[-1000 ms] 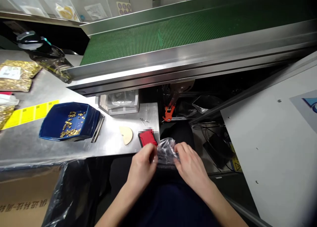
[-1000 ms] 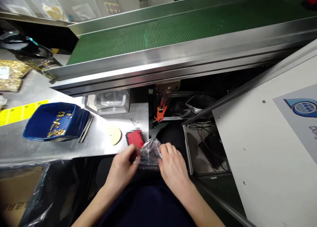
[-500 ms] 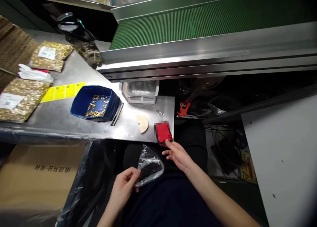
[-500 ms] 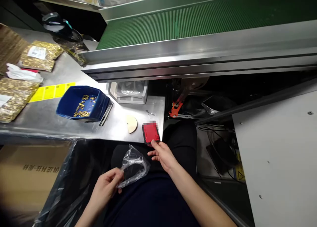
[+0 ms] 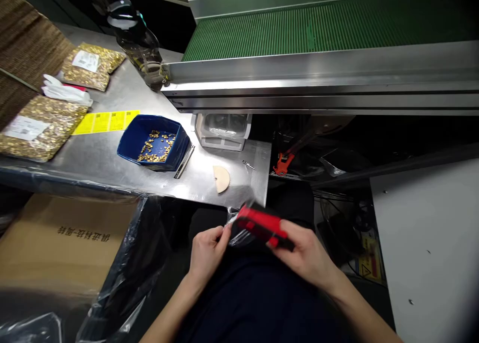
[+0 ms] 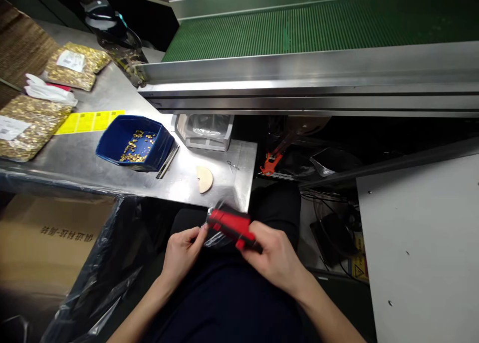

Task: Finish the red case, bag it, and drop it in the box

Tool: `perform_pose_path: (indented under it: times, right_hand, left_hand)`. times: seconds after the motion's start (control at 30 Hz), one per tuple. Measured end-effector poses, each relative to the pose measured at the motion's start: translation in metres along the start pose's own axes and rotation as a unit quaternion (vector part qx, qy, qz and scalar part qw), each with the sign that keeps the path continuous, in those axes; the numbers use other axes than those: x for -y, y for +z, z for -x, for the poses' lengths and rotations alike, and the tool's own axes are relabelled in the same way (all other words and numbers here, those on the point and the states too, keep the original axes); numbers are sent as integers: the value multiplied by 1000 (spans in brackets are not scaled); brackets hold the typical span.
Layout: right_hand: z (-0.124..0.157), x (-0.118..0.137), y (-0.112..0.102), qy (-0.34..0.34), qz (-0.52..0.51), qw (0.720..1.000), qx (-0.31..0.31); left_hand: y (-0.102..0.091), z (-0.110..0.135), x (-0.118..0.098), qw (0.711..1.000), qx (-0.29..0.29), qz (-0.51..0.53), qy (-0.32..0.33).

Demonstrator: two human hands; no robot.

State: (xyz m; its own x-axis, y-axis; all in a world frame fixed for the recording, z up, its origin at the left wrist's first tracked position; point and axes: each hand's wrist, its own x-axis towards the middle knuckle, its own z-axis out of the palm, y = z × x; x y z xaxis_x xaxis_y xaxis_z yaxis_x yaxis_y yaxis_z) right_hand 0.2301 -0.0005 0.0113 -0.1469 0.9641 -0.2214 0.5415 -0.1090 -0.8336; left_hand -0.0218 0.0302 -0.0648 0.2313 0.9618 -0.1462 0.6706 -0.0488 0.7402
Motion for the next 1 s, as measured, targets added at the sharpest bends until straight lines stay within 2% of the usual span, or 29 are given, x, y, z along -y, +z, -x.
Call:
perform_pose_path:
  times: [0.07,0.13,0.27,0.37,0.5,0.6,0.67,0.77,0.87,0.93,1.0]
  right_hand:
    - [6,5,-2,-32,122,984,125]
    - [8,5,4,-26,183,970,160]
    - [8,-1,15,32,159,980,113]
    - [9,-4,20,101,87,991,22]
    - [14,-12,31,174,-35,980,-88]
    - [16,-17,42,183,-77,971,-131]
    - [15,-19,46,163,-51,977,-130]
    - [14,-18,45,135,24,987,-82]
    - [10,-17,40,134,68,987,-51]
    - [6,-18,37,143,64,986,-61]
    - [1,-22,35,164,13,983,-86]
  left_hand:
    - [3,-4,-4,999,2,-15,36]
    - [7,-7,-6,996,4,-31,78]
    - [12,-11,-7,988,8,-67,139]
    - [12,-15,-12,986,-7,-100,133]
    - [14,-20,-26,986,4,-115,119]
    - [19,-21,-36,986,27,-85,140]
    - [23,-20,-40,982,-1,-57,180]
    - [30,-17,-43,967,-50,-36,246]
    - [36,-11,-46,954,-38,-22,296]
    - [40,-8,-52,948,-27,-4,316]
    - [42,-8,-59,952,-24,10,305]
